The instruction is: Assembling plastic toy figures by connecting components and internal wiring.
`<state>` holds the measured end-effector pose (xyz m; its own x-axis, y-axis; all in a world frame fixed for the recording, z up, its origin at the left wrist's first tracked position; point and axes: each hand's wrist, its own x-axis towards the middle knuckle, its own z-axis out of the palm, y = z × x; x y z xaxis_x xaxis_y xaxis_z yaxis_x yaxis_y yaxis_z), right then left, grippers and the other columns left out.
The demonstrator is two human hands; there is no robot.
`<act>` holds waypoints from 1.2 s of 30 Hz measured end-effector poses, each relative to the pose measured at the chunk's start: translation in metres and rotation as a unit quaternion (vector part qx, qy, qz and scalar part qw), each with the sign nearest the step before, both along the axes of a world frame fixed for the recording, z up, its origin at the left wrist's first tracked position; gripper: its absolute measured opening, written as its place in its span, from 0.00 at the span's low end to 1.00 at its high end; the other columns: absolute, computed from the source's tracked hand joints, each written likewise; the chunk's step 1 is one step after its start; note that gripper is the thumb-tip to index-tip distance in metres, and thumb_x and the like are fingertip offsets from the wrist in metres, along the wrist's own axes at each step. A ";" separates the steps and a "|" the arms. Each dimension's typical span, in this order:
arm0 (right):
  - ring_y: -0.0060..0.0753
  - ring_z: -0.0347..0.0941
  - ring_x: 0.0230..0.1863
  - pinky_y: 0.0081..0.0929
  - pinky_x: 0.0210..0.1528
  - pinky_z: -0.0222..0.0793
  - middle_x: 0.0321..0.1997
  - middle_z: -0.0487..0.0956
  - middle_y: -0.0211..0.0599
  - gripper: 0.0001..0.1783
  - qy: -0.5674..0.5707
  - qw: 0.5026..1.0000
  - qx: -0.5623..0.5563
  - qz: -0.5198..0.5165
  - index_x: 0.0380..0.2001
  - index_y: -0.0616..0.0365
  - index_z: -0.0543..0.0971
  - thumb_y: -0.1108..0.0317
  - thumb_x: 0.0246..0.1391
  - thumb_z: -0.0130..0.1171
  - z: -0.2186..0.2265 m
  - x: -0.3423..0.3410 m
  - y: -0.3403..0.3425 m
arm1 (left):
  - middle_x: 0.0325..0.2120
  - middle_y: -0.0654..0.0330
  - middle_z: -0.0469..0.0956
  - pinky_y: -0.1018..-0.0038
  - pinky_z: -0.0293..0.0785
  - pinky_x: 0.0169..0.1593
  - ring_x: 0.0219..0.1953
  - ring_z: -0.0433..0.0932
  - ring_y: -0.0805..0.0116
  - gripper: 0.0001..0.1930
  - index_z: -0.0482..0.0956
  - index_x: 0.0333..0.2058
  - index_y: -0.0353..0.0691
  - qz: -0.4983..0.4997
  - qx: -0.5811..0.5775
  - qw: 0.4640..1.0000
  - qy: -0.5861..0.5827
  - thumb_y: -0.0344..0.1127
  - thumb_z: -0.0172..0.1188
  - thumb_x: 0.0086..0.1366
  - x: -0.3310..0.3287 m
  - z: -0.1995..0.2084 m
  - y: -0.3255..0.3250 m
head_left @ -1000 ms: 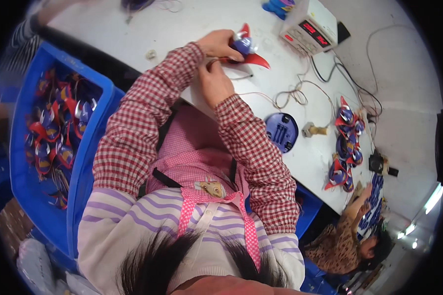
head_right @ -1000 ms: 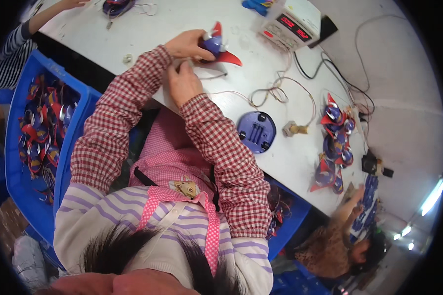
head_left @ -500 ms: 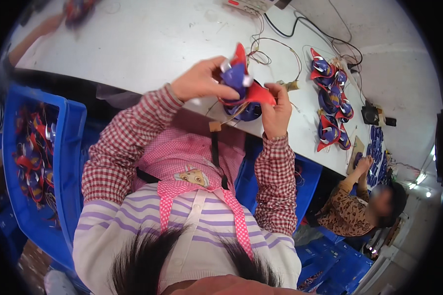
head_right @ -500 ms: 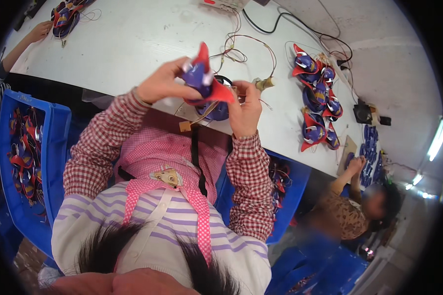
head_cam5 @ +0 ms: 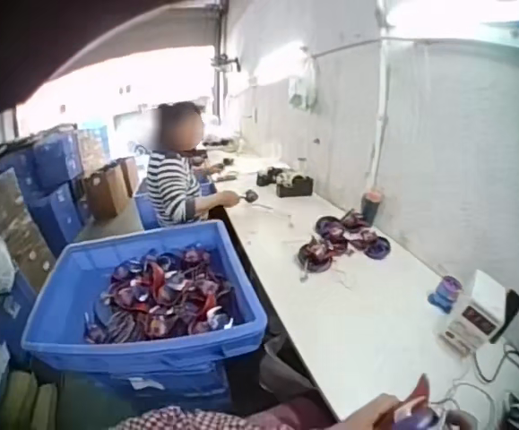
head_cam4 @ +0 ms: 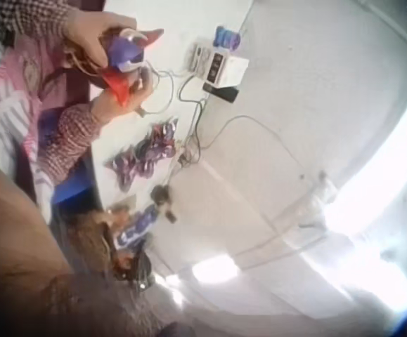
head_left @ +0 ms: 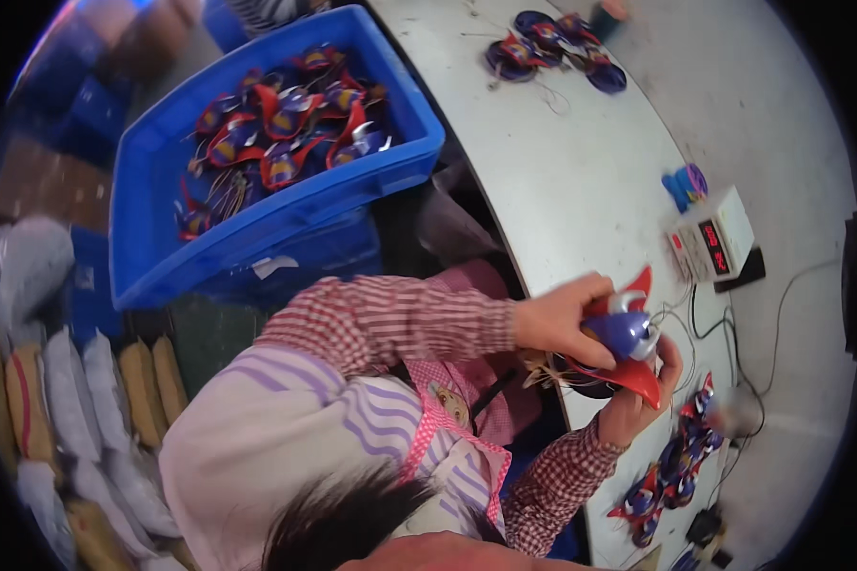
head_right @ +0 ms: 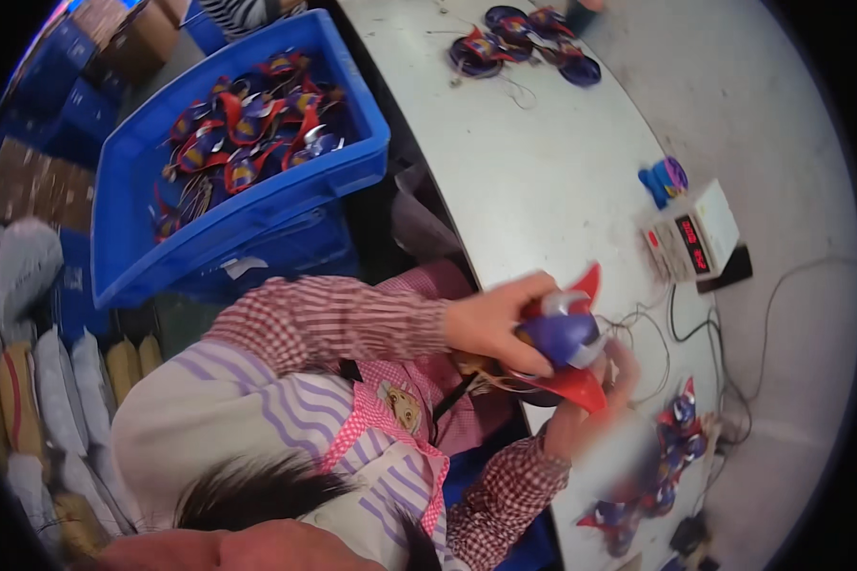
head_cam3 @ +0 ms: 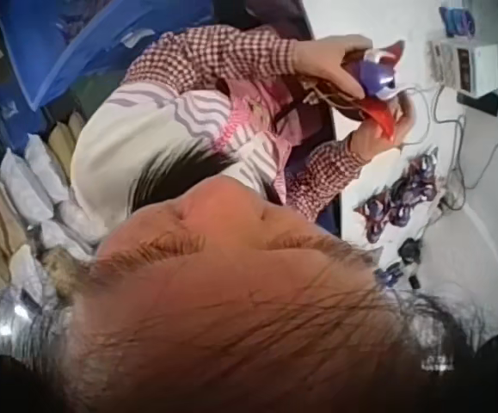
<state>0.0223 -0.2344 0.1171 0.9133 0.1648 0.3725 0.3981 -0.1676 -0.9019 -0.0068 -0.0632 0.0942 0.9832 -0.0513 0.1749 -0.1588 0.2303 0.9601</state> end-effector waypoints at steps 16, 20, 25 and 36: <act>0.26 0.72 0.32 0.17 0.36 0.69 0.37 0.77 0.38 0.25 0.194 0.912 -0.098 0.348 0.53 0.60 0.67 0.76 0.50 0.59 -0.027 -0.020 0.107 | 0.39 0.59 0.74 0.78 0.70 0.47 0.40 0.74 0.70 0.25 0.68 0.47 0.38 0.676 0.110 0.729 0.016 0.39 0.65 0.54 -0.339 0.045 0.479; 0.24 0.71 0.30 0.16 0.35 0.68 0.35 0.77 0.37 0.22 0.197 0.896 -0.193 0.349 0.51 0.61 0.68 0.76 0.51 0.57 -0.041 -0.026 0.098 | 0.37 0.57 0.75 0.80 0.69 0.46 0.39 0.74 0.71 0.32 0.67 0.48 0.35 0.720 0.185 0.649 0.163 0.44 0.69 0.49 -0.365 -0.013 0.531; 0.23 0.71 0.30 0.16 0.34 0.68 0.33 0.77 0.36 0.19 0.214 0.889 -0.265 0.307 0.48 0.62 0.71 0.74 0.52 0.58 -0.046 -0.045 0.095 | 0.36 0.58 0.80 0.79 0.69 0.46 0.35 0.77 0.71 0.18 0.78 0.42 0.34 0.621 0.211 0.750 0.081 0.39 0.64 0.55 -0.324 -0.086 0.560; 0.24 0.70 0.29 0.20 0.34 0.68 0.33 0.76 0.35 0.15 0.007 0.991 -0.111 0.076 0.44 0.62 0.73 0.73 0.51 0.58 -0.022 -0.034 0.000 | 0.49 0.53 0.72 0.70 0.68 0.53 0.48 0.73 0.59 0.26 0.67 0.55 0.39 0.422 0.432 0.779 0.166 0.48 0.52 0.63 0.054 0.068 0.223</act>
